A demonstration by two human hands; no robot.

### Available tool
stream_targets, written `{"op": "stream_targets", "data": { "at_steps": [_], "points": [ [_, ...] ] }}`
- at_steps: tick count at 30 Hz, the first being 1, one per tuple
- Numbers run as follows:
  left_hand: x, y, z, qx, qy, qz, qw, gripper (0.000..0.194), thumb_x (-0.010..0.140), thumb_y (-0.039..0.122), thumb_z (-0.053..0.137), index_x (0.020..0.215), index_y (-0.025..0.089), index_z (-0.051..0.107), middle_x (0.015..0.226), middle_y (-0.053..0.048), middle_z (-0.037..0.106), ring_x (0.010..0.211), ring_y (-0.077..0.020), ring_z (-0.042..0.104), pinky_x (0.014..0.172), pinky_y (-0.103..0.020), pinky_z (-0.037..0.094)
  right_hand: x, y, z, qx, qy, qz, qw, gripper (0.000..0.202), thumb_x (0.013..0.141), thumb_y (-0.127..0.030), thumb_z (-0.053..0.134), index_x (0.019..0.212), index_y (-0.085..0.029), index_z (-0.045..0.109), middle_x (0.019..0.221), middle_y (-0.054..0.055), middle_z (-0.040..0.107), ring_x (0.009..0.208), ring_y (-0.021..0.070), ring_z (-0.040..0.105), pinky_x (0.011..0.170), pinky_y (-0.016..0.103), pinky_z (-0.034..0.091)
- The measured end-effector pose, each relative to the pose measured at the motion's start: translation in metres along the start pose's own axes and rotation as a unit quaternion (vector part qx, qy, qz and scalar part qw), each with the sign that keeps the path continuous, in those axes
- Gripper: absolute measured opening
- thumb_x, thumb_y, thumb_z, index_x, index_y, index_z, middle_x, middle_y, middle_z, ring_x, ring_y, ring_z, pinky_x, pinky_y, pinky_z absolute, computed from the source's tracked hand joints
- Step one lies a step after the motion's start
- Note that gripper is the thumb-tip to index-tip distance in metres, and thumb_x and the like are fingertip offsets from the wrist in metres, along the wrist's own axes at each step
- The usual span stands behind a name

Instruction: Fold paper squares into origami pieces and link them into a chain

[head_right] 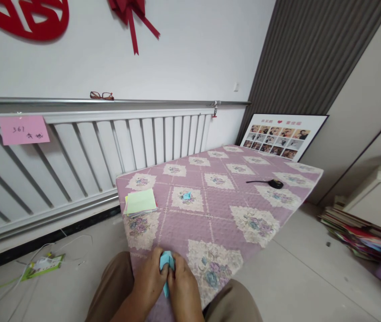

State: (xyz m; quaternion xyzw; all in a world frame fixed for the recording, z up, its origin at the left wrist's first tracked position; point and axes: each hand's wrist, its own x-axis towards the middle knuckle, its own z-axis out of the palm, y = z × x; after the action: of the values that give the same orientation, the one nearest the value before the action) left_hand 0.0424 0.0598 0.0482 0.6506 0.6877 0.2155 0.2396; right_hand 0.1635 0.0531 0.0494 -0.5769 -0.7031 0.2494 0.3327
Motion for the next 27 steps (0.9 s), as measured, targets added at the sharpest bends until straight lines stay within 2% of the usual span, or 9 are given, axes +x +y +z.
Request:
{"op": "stream_targets", "data": {
  "at_steps": [5,11,16,20,24,27],
  "points": [
    [0.0,-0.003,0.004,0.036,0.023,0.005,0.999,0.021,0.081,0.014,0.045,0.097,0.019,0.057,0.092,-0.005,0.064,0.089,-0.0216,0.057,0.076,-0.03,0.035,0.0,0.006,0.001,-0.001,-0.001,0.018,1.0,0.03,0.082,-0.021,0.041,0.11,-0.019,0.054,0.102,0.009,0.069,0.094,0.0198,0.066,0.081,0.03,0.05],
    [0.003,-0.006,0.007,0.056,0.03,0.02,0.998,0.014,0.084,0.02,0.045,0.088,0.02,0.058,0.086,-0.005,0.064,0.082,-0.0214,0.057,0.07,-0.03,0.033,0.0,0.008,0.003,0.004,0.013,0.021,1.0,0.031,0.079,-0.018,0.043,0.107,-0.02,0.056,0.099,0.007,0.07,0.09,0.0189,0.067,0.078,0.028,0.05],
    [0.004,-0.008,0.009,0.085,0.02,0.016,0.996,0.018,0.084,0.018,0.044,0.089,0.02,0.061,0.089,-0.006,0.064,0.088,-0.0223,0.057,0.074,-0.03,0.034,-0.001,0.025,0.008,-0.033,0.038,0.027,0.998,0.037,0.077,-0.015,0.044,0.113,-0.017,0.055,0.107,0.009,0.069,0.096,0.0198,0.066,0.082,0.03,0.05],
    [0.002,-0.014,0.009,0.099,0.004,0.031,0.995,0.019,0.08,0.015,0.045,0.09,0.02,0.06,0.093,-0.005,0.063,0.092,-0.0221,0.055,0.078,-0.031,0.034,-0.003,0.033,0.007,-0.08,0.022,0.018,0.996,0.043,0.074,-0.008,0.042,0.115,-0.015,0.054,0.109,0.01,0.067,0.1,0.0195,0.064,0.084,0.029,0.048],
    [-0.002,-0.017,0.005,0.119,-0.001,0.064,0.991,0.024,0.072,0.006,0.048,0.087,0.02,0.06,0.099,-0.004,0.059,0.097,-0.0214,0.05,0.082,-0.032,0.033,-0.005,0.031,0.002,-0.133,-0.008,-0.026,0.991,0.037,0.069,-0.003,0.04,0.096,-0.019,0.059,0.09,0.004,0.067,0.087,0.0193,0.063,0.076,0.029,0.046],
    [-0.005,-0.018,0.003,0.128,-0.006,0.091,0.988,0.027,0.075,0.002,0.046,0.088,0.02,0.061,0.1,-0.004,0.058,0.097,-0.0201,0.048,0.082,-0.031,0.033,-0.006,0.029,-0.001,-0.173,-0.017,-0.053,0.983,0.029,0.07,-0.002,0.041,0.084,-0.019,0.06,0.081,0.004,0.064,0.08,0.0195,0.061,0.071,0.029,0.042]
  ]
}}
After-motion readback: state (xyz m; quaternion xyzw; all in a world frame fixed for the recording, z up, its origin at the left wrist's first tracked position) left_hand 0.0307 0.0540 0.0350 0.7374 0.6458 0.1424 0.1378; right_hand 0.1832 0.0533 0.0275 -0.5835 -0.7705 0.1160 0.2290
